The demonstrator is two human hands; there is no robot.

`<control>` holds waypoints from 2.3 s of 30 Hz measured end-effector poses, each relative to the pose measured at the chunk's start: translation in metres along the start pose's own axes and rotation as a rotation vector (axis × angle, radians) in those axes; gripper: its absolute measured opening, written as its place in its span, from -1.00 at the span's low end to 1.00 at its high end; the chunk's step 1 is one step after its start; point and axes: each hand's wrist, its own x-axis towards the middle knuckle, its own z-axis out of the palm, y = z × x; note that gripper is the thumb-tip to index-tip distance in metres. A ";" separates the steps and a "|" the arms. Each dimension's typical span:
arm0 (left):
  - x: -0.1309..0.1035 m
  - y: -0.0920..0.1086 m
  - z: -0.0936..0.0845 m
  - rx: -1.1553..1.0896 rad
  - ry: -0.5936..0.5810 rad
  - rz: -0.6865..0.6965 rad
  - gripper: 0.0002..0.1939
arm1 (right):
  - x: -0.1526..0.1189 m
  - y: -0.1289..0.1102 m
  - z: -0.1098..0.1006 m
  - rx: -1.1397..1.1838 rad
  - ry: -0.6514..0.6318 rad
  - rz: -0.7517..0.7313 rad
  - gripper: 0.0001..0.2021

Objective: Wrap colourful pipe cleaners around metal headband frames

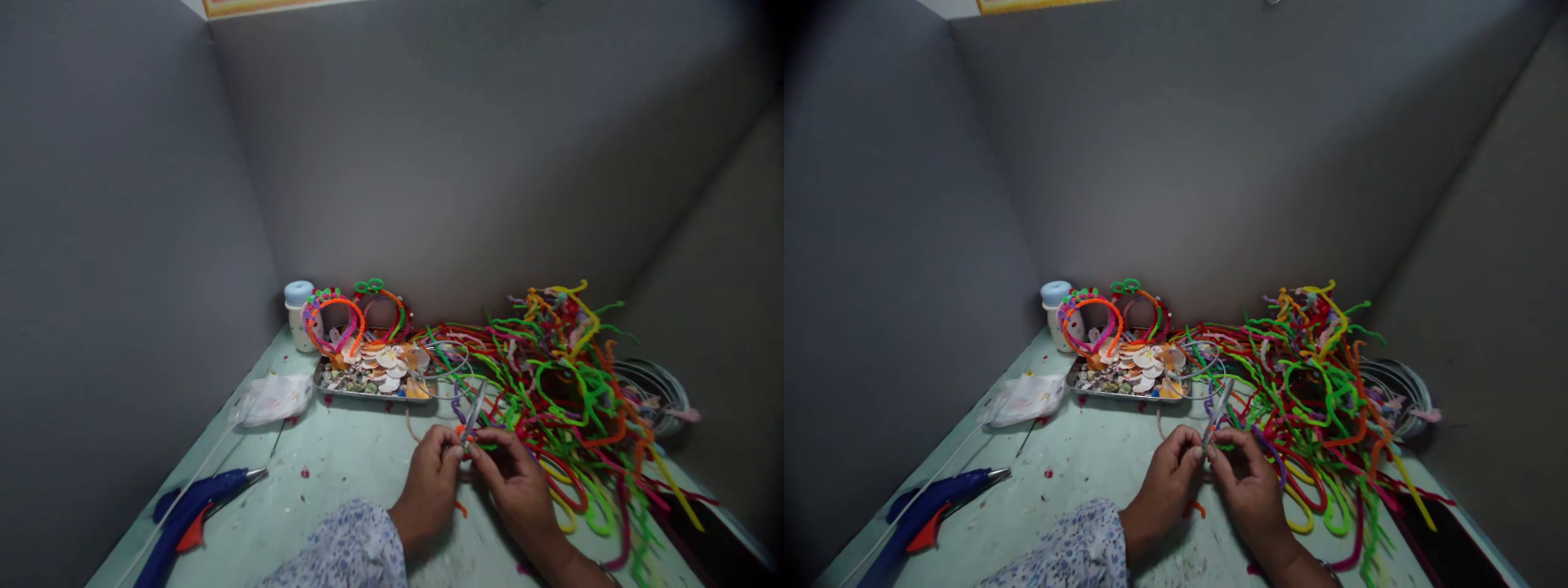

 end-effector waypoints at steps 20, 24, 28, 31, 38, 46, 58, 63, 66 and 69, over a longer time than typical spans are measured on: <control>0.003 -0.005 -0.004 0.039 0.027 -0.021 -0.83 | -0.001 0.003 -0.003 0.014 0.051 -0.042 -0.80; 0.002 -0.006 -0.005 0.032 0.021 -0.031 -0.83 | -0.002 -0.001 -0.011 -0.036 -0.024 -0.122 -0.88; 0.001 -0.001 -0.005 0.067 0.037 -0.024 -0.84 | 0.001 -0.004 -0.018 -0.190 -0.204 -0.316 -0.80; 0.001 0.003 -0.006 0.072 0.033 0.001 -0.83 | 0.004 0.000 -0.019 -0.275 -0.217 -0.252 -0.82; 0.002 0.006 -0.005 0.171 0.019 0.051 -0.86 | 0.009 0.010 -0.014 -0.249 -0.137 -0.192 -0.83; 0.004 -0.002 -0.003 0.086 -0.018 -0.007 -0.87 | 0.007 0.012 -0.014 -0.237 -0.087 -0.163 -0.84; 0.002 -0.004 -0.002 -0.060 -0.085 -0.069 -0.80 | 0.007 0.005 -0.012 -0.138 -0.115 -0.029 -0.83; 0.003 -0.004 -0.002 -0.052 -0.069 -0.090 -0.83 | 0.007 0.003 -0.013 -0.093 -0.145 -0.038 -0.85; 0.003 -0.004 -0.002 -0.069 -0.070 -0.106 -0.84 | 0.007 0.001 -0.014 -0.072 -0.153 -0.051 -0.86; 0.003 -0.003 -0.003 -0.089 -0.079 -0.107 -0.86 | 0.006 0.000 -0.015 -0.038 -0.163 -0.070 -0.89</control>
